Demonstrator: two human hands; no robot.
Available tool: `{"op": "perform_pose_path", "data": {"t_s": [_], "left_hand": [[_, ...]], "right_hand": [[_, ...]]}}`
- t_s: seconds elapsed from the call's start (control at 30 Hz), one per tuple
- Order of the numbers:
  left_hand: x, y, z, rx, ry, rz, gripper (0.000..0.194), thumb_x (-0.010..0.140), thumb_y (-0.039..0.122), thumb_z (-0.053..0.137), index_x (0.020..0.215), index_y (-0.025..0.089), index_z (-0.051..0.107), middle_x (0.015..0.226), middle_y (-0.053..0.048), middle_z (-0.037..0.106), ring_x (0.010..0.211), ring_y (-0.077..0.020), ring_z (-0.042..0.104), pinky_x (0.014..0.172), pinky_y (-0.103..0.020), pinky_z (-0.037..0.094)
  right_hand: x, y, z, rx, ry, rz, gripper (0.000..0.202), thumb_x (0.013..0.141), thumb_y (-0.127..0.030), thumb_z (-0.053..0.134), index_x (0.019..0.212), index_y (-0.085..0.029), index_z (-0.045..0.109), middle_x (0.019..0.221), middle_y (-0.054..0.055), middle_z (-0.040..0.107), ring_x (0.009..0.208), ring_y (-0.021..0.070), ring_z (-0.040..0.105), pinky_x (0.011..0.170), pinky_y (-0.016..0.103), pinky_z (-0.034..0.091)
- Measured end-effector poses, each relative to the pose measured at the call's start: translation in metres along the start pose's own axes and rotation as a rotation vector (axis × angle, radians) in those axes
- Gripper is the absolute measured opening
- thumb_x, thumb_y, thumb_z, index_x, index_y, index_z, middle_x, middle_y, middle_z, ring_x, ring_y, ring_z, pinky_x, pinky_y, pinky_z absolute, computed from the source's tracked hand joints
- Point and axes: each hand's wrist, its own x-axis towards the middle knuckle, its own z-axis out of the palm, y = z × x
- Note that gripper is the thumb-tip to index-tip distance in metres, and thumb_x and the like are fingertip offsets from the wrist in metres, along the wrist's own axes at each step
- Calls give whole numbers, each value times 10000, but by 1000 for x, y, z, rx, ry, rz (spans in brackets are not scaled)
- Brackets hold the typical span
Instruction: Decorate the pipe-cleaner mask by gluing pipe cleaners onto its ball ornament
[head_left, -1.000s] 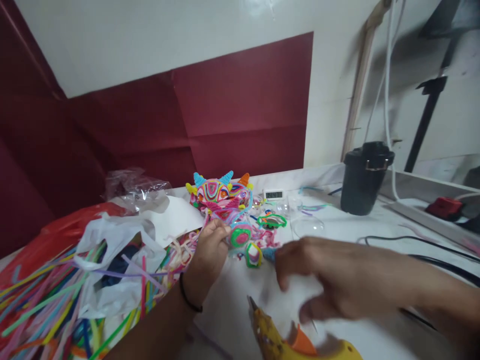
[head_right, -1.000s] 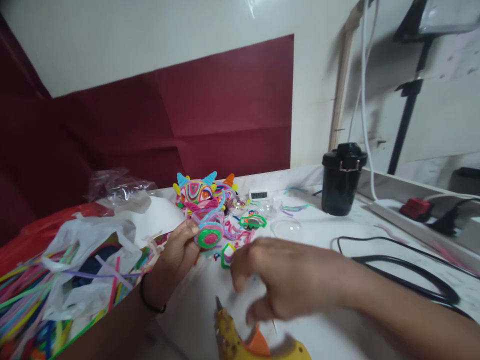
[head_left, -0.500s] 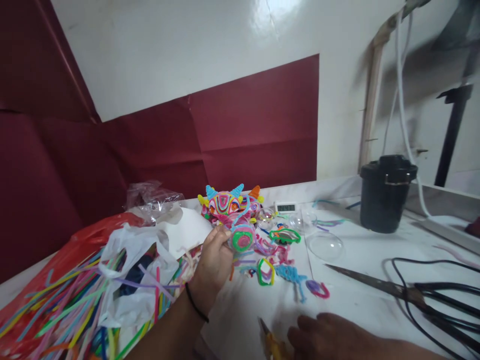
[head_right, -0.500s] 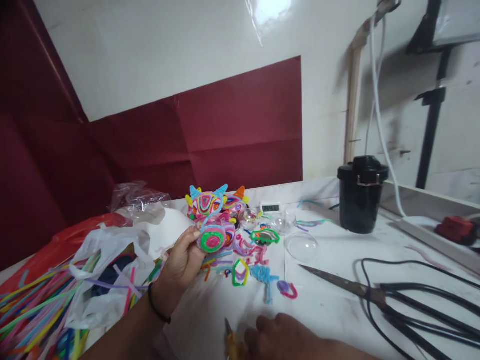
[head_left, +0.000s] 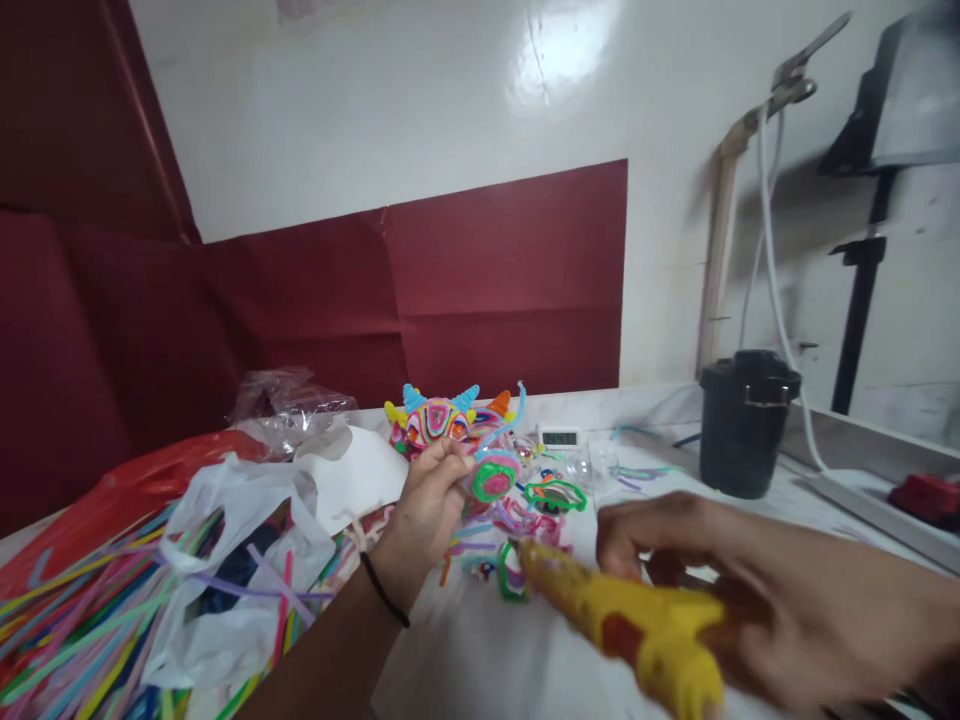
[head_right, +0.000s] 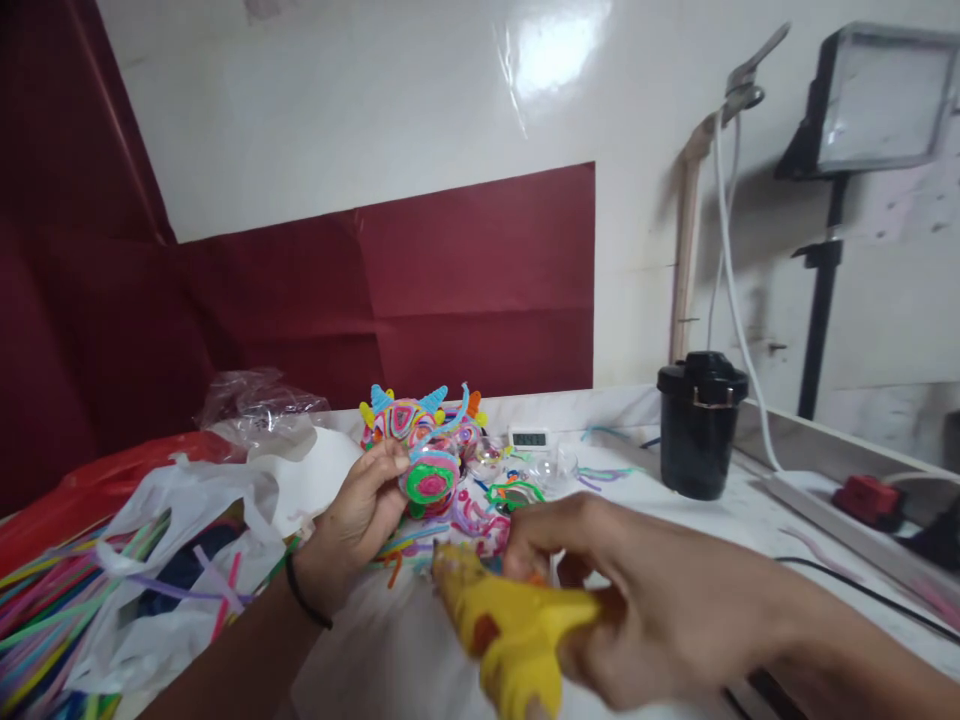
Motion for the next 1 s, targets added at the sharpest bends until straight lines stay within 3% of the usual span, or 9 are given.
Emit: {"op": "perform_pose_path", "data": {"t_s": [0.1,0.23,0.33,0.5,0.67,0.77,1.0], "left_hand": [[-2,1,0,36,5,-27,200,577,157,695,640,182,507,559,62,476,528,-84,439,528,-213,356],[-7,9,2,73,14,-38,190,574,156,687,628,185,507,538,64,463,513,-79,405,499,-210,323],[-10,16,7,72,-11,-41,187,557,152,674,610,189,499,507,68,449,478,-76,374,469,-217,294],[-14,21,9,103,-34,1,157,565,160,660,597,188,509,506,62,447,462,-70,345,464,-228,272],[-17,24,7,143,-54,25,122,563,160,641,597,183,526,525,58,452,474,-72,344,479,-234,261],[-19,27,9,159,-49,35,120,555,158,636,580,181,520,527,60,449,490,-73,341,499,-234,267],[-23,31,16,171,-60,39,106,553,149,616,556,181,515,517,59,439,513,-81,322,517,-241,259]], "right_hand": [[11,4,-10,455,-128,143,184,787,-395,581,849,-224,611,799,49,656,699,186,613,636,282,492],[18,20,-3,703,23,158,322,708,-511,726,830,-228,634,723,23,606,592,154,524,545,270,430],[18,21,3,690,114,107,305,704,-499,745,830,-233,667,755,41,605,667,186,547,581,287,452],[18,-1,3,562,134,30,261,747,-493,709,793,-236,690,792,65,626,720,223,591,636,317,511],[22,-18,0,415,189,-56,416,742,-655,624,780,-249,706,749,64,681,683,221,649,636,290,559],[23,-20,0,431,198,-109,509,749,-731,537,802,-258,716,759,62,703,681,211,664,626,266,568],[19,-12,5,396,238,-127,548,767,-738,498,824,-249,739,749,75,684,657,211,646,586,266,557]]}}
